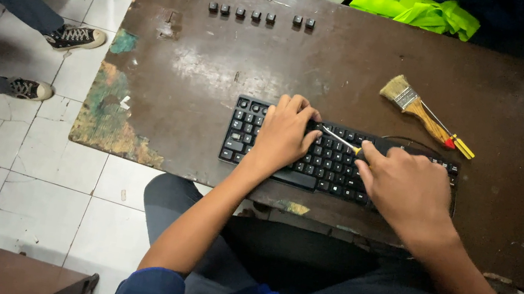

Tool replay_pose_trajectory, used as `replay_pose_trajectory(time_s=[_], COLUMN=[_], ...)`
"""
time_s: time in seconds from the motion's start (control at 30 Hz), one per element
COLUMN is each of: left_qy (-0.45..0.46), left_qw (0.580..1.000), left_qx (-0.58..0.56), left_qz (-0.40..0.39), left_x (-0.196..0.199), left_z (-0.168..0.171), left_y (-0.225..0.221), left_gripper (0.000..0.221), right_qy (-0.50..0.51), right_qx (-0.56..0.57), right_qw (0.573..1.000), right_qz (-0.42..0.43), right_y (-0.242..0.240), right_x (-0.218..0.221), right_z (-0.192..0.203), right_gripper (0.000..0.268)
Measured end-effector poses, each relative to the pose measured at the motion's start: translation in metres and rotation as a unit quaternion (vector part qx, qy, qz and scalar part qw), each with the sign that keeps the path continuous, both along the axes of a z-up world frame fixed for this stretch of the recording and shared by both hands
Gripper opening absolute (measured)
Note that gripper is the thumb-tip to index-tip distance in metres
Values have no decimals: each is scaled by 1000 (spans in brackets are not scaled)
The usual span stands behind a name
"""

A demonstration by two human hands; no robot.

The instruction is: Removing individual keycaps from a computer keyboard using a flathead screwdriver.

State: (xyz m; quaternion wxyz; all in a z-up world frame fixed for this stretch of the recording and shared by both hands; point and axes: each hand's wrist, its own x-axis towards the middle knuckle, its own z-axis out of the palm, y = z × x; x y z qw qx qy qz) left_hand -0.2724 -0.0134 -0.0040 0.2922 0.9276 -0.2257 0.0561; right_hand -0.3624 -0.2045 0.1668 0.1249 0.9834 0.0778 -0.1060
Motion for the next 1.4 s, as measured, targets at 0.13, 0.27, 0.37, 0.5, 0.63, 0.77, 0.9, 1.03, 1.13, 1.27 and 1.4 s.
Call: replay_pose_trajectory(time_s=[0.13, 0.27, 0.37, 0.5, 0.63, 0.77, 0.9, 1.03, 1.13, 1.27, 1.4], left_qy=[17, 38, 24, -72, -105, -102, -96, -103, 36, 116, 110], left_qw=[1000, 999, 999, 997, 993, 993, 995, 994, 980, 935, 918], left_qx=[5, -19, -43, -37, -45, -54, -29, -42, -191, -335, -379], left_qz=[1, 4, 5, -11, -14, -16, -17, -18, -34, 7, -29], left_x=[6, 8, 6, -2, -8, -9, -9, -2, 18, 48, 64], left_z=[-4, -13, -16, -21, -14, -7, -8, -5, -5, -19, -26], left_y=[-3, -3, 1, 2, 5, 4, 1, 5, 10, 7, -13], left_gripper=[26, 22, 28, 35, 28, 21, 13, 13, 7, 17, 19], right_qy=[-11, 38, 56, 10, 10, -9, -7, -40, -70, -170, -156], right_qx=[-31, -3, 13, -30, 0, 28, 36, 31, 163, 325, 306], right_qw=[999, 998, 996, 993, 989, 991, 992, 992, 972, 930, 938], right_qz=[28, -40, -75, -116, -148, -131, -124, -119, -153, -17, 40], right_y=[6, 13, 13, -20, -31, -45, -41, -57, -71, -80, -69], right_x=[7, 6, 2, -5, -2, -2, -3, -2, -1, -2, -2], right_z=[-21, 9, 17, -15, -22, -31, -29, -44, -64, -106, -125], right_gripper=[35, 36, 36, 45, 47, 48, 46, 47, 42, 33, 33])
